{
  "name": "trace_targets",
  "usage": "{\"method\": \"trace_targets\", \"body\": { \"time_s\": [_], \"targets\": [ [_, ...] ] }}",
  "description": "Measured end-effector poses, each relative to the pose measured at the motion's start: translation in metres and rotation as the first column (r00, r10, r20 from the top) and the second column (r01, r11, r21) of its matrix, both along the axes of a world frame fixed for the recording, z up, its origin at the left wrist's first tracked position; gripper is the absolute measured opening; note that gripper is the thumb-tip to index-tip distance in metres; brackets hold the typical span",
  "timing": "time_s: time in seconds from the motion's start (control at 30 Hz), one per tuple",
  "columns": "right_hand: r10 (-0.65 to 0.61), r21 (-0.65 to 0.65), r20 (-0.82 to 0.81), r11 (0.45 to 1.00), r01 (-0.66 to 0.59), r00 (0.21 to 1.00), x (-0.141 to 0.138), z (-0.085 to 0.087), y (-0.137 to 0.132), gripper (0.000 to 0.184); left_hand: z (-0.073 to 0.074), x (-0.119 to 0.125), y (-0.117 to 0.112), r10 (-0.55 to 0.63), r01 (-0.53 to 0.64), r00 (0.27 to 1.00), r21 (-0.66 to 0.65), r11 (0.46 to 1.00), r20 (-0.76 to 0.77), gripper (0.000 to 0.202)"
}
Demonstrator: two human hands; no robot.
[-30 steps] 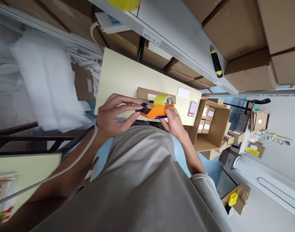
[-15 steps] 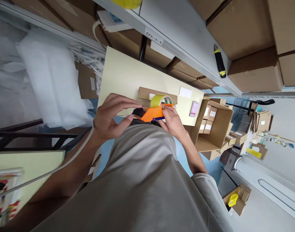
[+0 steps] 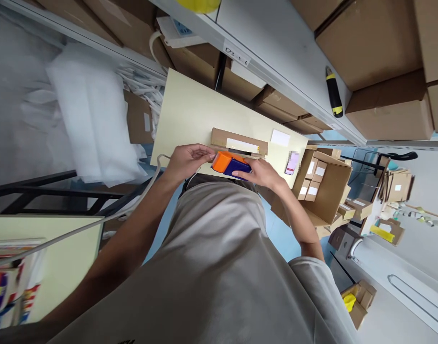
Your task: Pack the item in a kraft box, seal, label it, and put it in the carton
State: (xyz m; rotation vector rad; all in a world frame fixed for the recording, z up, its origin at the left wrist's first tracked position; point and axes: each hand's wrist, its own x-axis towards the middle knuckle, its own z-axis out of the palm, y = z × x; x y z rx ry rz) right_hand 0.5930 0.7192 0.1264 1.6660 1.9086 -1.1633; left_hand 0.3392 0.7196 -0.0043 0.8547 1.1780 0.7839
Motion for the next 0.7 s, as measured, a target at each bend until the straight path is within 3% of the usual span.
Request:
{"method": "trace_targets", "body": {
  "time_s": [0.1, 0.23, 0.3, 0.5, 0.7],
  "targets": [
    [0.013, -0.078, 0.000, 0.997, -0.013, 1.000, 0.019, 0.014, 0.020, 0.061, -0.007, -0.010, 0.006, 0.124, -0.126, 0.990, -0.021, 0.992, -0.072, 0.030],
    [-0.084, -0.265, -0.048, 0.962, 0.068, 0.995, 0.046, 0.021, 0.050, 0.075, -0.022, -0.020, 0.019, 0.218, -0.227, 0.969, -0.074, 0.971, -0.117, 0.022],
    [-0.089, -0.313, -0.067, 0.948, 0.063, 0.994, 0.052, 0.012, 0.063, 0.079, -0.031, -0.018, 0.022, 0.222, -0.233, 0.969, -0.095, 0.968, -0.111, 0.022],
    [-0.028, -0.331, -0.071, 0.944, 0.003, 0.997, 0.051, -0.035, 0.084, 0.084, -0.052, -0.010, 0.019, 0.269, -0.285, 0.954, -0.128, 0.950, -0.130, 0.016],
    [-0.036, -0.359, -0.063, 0.933, 0.011, 0.997, 0.051, -0.048, 0.085, 0.082, -0.069, -0.010, 0.012, 0.292, -0.314, 0.946, -0.167, 0.935, -0.142, 0.014]
  ]
}}
